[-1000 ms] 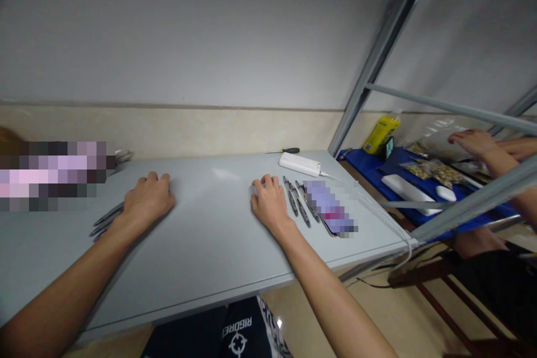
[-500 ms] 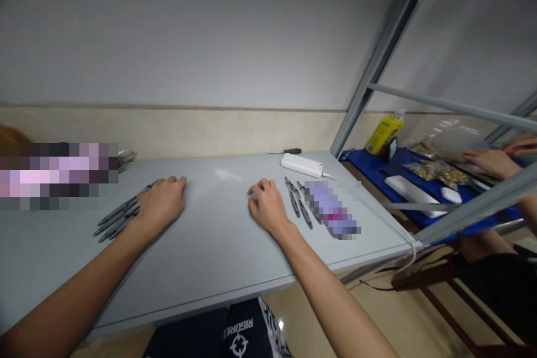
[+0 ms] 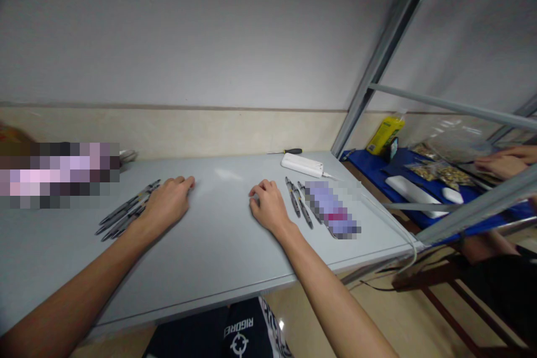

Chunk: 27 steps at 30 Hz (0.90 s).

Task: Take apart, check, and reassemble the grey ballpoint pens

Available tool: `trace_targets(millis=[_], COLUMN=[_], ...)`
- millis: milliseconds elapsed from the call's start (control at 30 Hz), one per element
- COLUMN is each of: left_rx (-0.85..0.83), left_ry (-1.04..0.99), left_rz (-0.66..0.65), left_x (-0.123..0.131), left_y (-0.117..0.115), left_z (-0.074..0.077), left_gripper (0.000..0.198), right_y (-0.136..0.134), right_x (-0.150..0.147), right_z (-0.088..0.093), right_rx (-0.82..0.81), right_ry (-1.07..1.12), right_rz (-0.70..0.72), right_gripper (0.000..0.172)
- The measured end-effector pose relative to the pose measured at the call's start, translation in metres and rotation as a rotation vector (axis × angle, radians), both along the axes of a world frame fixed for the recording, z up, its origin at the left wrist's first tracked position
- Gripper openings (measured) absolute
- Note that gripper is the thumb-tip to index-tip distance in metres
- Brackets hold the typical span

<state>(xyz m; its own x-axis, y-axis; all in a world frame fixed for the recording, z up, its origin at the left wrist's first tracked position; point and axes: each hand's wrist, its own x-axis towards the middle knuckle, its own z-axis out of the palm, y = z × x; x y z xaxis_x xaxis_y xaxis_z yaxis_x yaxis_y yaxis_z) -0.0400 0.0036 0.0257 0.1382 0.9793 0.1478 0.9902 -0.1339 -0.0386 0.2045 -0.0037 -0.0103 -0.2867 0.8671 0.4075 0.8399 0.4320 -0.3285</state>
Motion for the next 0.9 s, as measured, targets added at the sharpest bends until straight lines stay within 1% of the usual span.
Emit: trace_targets(millis=[133,233,300,367,500,667,733,800,900], left_rx=[0.081,0.094,0.085,0.089,0.105,0.110,0.107,0.129,0.190], left_ry=[-0.170,-0.370,-0.482,-0.573,-0.668,-0.707,-0.694,-0.666,-0.604], left_rz=[-0.304,-0.548,-0.662,-0.732,-0.743,-0.717,-0.698,-0.673,-0.623], left_x=[0.012,0.024,0.033,0.041,0.048,0.046,0.042,0.037,0.028], left_y=[-0.002,-0.008,-0.013,-0.019,-0.024,-0.020,-0.016,-0.011,-0.003], left_z=[-0.004,-0.007,-0.008,-0.010,-0.012,-0.014,-0.016,-0.018,-0.019], left_gripper=[0.034,0.029,0.026,0.023,0.017,0.011,0.011,0.011,0.010], right_y=[-0.003,-0.007,-0.009,-0.011,-0.011,-0.008,-0.007,-0.007,-0.006], right_x=[-0.004,-0.008,-0.010,-0.012,-0.014,-0.014,-0.014,-0.014,-0.014], right_z=[0.003,0.006,0.008,0.009,0.008,0.005,0.006,0.008,0.011], right_rx=[-0.010,0.013,0.025,0.024,-0.013,-0.047,-0.029,-0.012,-0.068], right_ry=[-0.050,-0.050,-0.039,-0.026,0.011,0.103,0.164,0.256,0.430], right_rz=[0.026,0.111,0.200,0.276,0.333,0.340,0.277,0.176,0.050], right_gripper=[0.016,0.018,0.025,0.026,0.022,0.021,0.022,0.024,0.029])
